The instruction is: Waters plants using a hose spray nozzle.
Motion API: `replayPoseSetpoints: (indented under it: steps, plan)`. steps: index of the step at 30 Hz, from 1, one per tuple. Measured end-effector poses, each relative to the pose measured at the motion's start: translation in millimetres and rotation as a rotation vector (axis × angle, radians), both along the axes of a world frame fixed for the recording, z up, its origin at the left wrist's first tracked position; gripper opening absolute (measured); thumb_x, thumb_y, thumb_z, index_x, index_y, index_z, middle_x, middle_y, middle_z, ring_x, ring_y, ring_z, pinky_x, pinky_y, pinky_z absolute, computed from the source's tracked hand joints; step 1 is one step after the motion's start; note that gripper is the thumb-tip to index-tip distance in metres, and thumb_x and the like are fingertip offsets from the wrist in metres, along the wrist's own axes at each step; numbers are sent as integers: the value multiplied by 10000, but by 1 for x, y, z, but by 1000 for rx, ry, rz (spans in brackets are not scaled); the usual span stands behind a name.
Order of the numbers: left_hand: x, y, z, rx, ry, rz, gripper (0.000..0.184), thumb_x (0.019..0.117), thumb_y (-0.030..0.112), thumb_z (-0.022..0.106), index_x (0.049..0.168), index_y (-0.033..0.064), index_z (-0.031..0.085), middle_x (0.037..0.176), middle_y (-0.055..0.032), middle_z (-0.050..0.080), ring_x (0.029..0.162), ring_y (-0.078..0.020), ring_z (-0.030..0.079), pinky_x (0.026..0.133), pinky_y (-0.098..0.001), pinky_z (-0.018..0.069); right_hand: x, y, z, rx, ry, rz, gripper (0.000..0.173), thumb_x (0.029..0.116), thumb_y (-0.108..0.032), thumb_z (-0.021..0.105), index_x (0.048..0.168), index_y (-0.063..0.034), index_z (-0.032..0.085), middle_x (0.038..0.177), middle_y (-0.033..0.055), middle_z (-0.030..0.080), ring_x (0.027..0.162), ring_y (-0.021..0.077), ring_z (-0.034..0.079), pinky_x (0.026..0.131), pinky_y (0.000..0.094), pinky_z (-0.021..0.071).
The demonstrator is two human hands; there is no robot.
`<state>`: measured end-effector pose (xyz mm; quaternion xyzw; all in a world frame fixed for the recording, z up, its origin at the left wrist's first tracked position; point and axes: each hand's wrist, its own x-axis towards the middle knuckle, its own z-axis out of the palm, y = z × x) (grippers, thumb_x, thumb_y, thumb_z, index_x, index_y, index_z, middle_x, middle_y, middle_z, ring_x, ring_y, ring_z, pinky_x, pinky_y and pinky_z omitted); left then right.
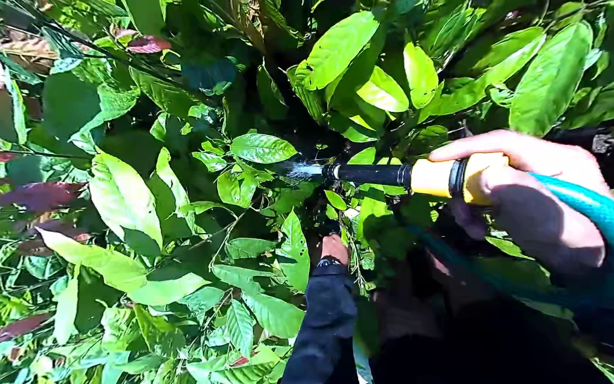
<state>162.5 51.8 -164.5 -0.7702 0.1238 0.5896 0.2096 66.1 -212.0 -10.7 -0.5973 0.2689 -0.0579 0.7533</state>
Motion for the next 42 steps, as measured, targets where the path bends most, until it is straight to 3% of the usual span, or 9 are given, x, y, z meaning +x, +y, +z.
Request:
replayPoseSetpoints:
  steps: [12, 14, 17, 20, 23, 27, 31, 39, 42]
  plan:
    - [26, 11, 2, -70, -32, -112, 534, 976, 414, 648, 1341, 24, 630, 1324, -237, 663, 1244, -403, 643, 1012, -601, 529, -1, 55, 25, -231, 17, -35, 373, 975, -487, 616, 1236, -238, 710, 736, -72, 660, 535, 52, 601, 445, 229, 532]
    - [29, 19, 4, -114, -21, -57, 529, 992, 349, 656, 1364, -23, 600, 1356, -259, 636, 1286, -393, 615, 1075, -565, 494, -3, 68, 23, -114, 9, -119, 428, 962, -504, 647, 1283, -223, 684, 736, -12, 664, 516, 103, 605, 439, 258, 546]
    - [28, 31, 3, -172, -30, -18, 526, 994, 299, 660, 1381, -48, 583, 1382, -271, 617, 1316, -386, 592, 1118, -544, 460, -4, 72, 31, -243, 59, -54, 393, 966, -541, 611, 1212, -252, 715, 738, -86, 671, 543, 34, 612, 455, 218, 537]
    - [29, 33, 1, -123, -34, -135, 521, 975, 405, 658, 1314, 10, 646, 1298, -238, 677, 1228, -398, 653, 1023, -585, 527, 1, 82, 33, -359, 23, -111, 389, 978, -513, 616, 1222, -225, 711, 806, -100, 683, 609, 14, 619, 513, 212, 551]
    - [25, 35, 2, -181, -34, -24, 531, 988, 306, 664, 1399, -21, 582, 1365, -258, 633, 1297, -387, 606, 1103, -557, 469, 5, 84, 34, -360, -19, -64, 333, 974, -444, 650, 1228, -236, 708, 894, -122, 707, 702, -23, 644, 592, 179, 573]
    - [25, 29, 2, -126, -10, -159, 529, 980, 385, 633, 1361, 18, 619, 1289, -231, 683, 1219, -387, 658, 1023, -577, 524, 9, 85, 29, -481, -28, -93, 303, 965, -402, 668, 1173, -192, 729, 912, -123, 711, 729, -43, 633, 602, 169, 557]
    - [23, 33, -4, -164, 9, -64, 557, 978, 330, 668, 1383, -41, 578, 1314, -259, 657, 1262, -373, 633, 1083, -532, 496, 7, 82, 26, -503, -36, -81, 346, 968, -426, 662, 1224, -198, 713, 977, -123, 717, 814, -47, 658, 671, 167, 584]
    - [36, 24, -1, -95, -18, -127, 616, 969, 412, 666, 1430, 17, 559, 1306, -251, 669, 1225, -399, 655, 1035, -579, 520, -6, 85, 26, -485, 43, -49, 381, 1000, -463, 616, 1245, -189, 716, 962, -62, 726, 812, -45, 644, 692, 182, 557]
    - [39, 17, -3, -117, -18, -96, 610, 977, 365, 666, 1451, 5, 532, 1335, -256, 651, 1259, -395, 636, 1066, -567, 506, -10, 83, 26, -507, 73, -89, 351, 997, -455, 620, 1242, -221, 709, 968, -105, 717, 806, -54, 643, 681, 177, 561]
